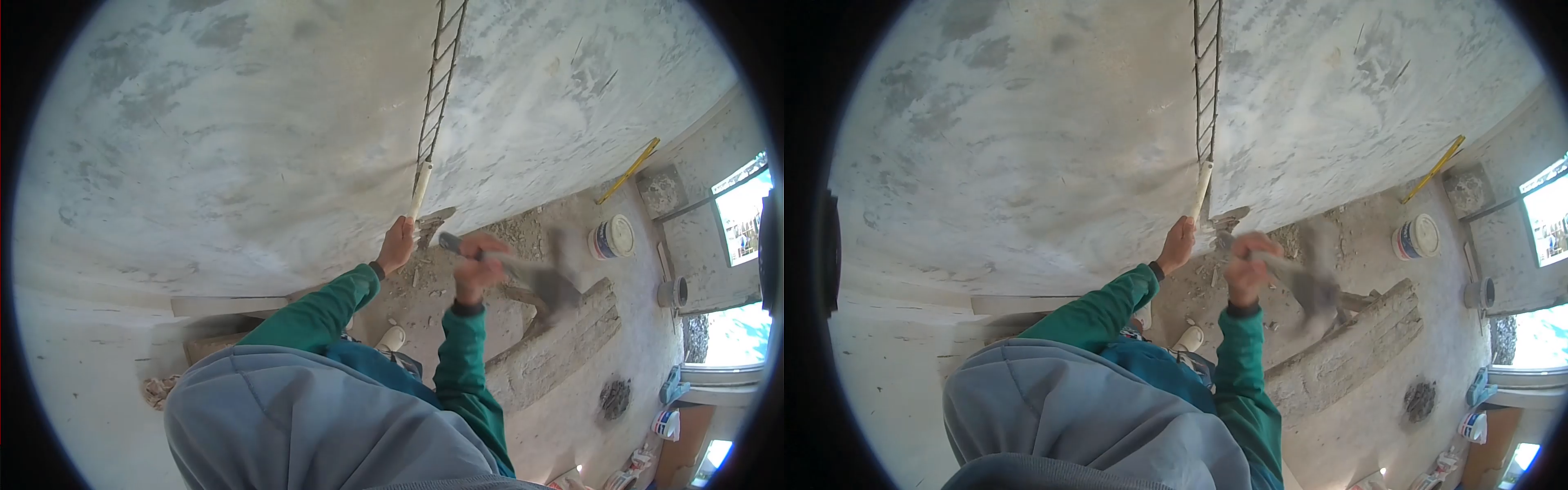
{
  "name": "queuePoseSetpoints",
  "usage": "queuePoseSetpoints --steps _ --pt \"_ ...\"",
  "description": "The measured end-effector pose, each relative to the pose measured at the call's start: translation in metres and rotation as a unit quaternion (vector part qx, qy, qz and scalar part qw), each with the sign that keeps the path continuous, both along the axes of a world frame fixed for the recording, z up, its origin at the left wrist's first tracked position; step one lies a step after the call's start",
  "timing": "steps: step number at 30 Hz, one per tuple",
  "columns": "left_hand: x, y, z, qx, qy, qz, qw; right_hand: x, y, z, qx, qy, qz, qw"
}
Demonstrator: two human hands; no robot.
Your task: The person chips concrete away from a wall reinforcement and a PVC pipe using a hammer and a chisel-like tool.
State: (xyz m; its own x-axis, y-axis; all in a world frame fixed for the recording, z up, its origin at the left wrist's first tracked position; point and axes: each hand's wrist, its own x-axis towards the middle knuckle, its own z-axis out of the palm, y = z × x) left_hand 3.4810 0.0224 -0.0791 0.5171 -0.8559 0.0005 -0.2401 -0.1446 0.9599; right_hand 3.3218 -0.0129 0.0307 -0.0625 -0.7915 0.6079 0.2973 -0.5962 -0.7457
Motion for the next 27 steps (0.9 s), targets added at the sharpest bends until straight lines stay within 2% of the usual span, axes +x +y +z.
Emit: queuePoseSetpoints --steps 1,3,4,6,7,9,12,13,14,15,16,18,21,25,27 --pt "0.000 0.003 -0.001 0.003 -0.002 -0.003 1.000 0.019 -0.011 -0.027 0.041 0.127 -0.014 0.991" --pt "-0.004 -0.001 0.002 -0.029 -0.051 0.030 0.998 0.035 -0.026 -0.079 0.115 0.371 -0.044 0.920" --pt "-0.007 0.002 0.003 -0.029 -0.051 0.025 0.998 0.032 -0.026 -0.102 0.117 0.370 -0.048 0.920" --pt "-0.005 -0.001 0.021 0.040 0.143 -0.005 0.989 0.028 -0.036 -0.125 0.154 0.334 -0.114 0.923" --pt "-0.008 -0.004 0.028 0.034 0.144 -0.004 0.989 0.022 -0.036 -0.114 0.148 0.334 -0.114 0.924" --pt "-0.025 0.015 0.039 0.058 0.237 -0.019 0.970 0.002 -0.012 -0.085 0.234 0.207 -0.073 0.947" --pt "-0.044 0.030 0.050 0.081 0.374 -0.035 0.923 -0.026 -0.005 -0.067 0.209 0.171 -0.005 0.963" --pt "-0.042 0.028 0.033 0.081 0.376 -0.034 0.923 -0.030 -0.002 -0.055 0.209 0.173 -0.003 0.962" --pt "-0.037 0.027 0.002 0.023 0.205 -0.051 0.977 -0.034 0.003 -0.043 0.212 0.144 0.007 0.967" --pt "-0.033 0.030 -0.017 -0.034 0.027 -0.066 0.997 -0.037 0.007 -0.035 0.215 0.115 0.017 0.970" --pt "-0.029 0.035 -0.011 -0.032 0.030 -0.064 0.997 -0.039 0.011 -0.031 0.218 0.118 0.018 0.969" --pt "-0.015 0.031 0.016 -0.034 -0.086 -0.038 0.995 -0.038 0.013 -0.025 0.187 0.127 0.015 0.974" --pt "0.003 0.017 0.033 -0.006 -0.104 -0.031 0.994 -0.036 0.012 -0.032 0.164 0.189 0.017 0.968" --pt "0.013 0.009 0.029 -0.006 -0.113 -0.038 0.993 -0.022 0.015 -0.019 0.145 0.215 0.017 0.966" --pt "0.011 0.008 0.027 -0.015 -0.087 -0.039 0.995 -0.014 0.018 -0.008 0.057 0.198 -0.018 0.978"
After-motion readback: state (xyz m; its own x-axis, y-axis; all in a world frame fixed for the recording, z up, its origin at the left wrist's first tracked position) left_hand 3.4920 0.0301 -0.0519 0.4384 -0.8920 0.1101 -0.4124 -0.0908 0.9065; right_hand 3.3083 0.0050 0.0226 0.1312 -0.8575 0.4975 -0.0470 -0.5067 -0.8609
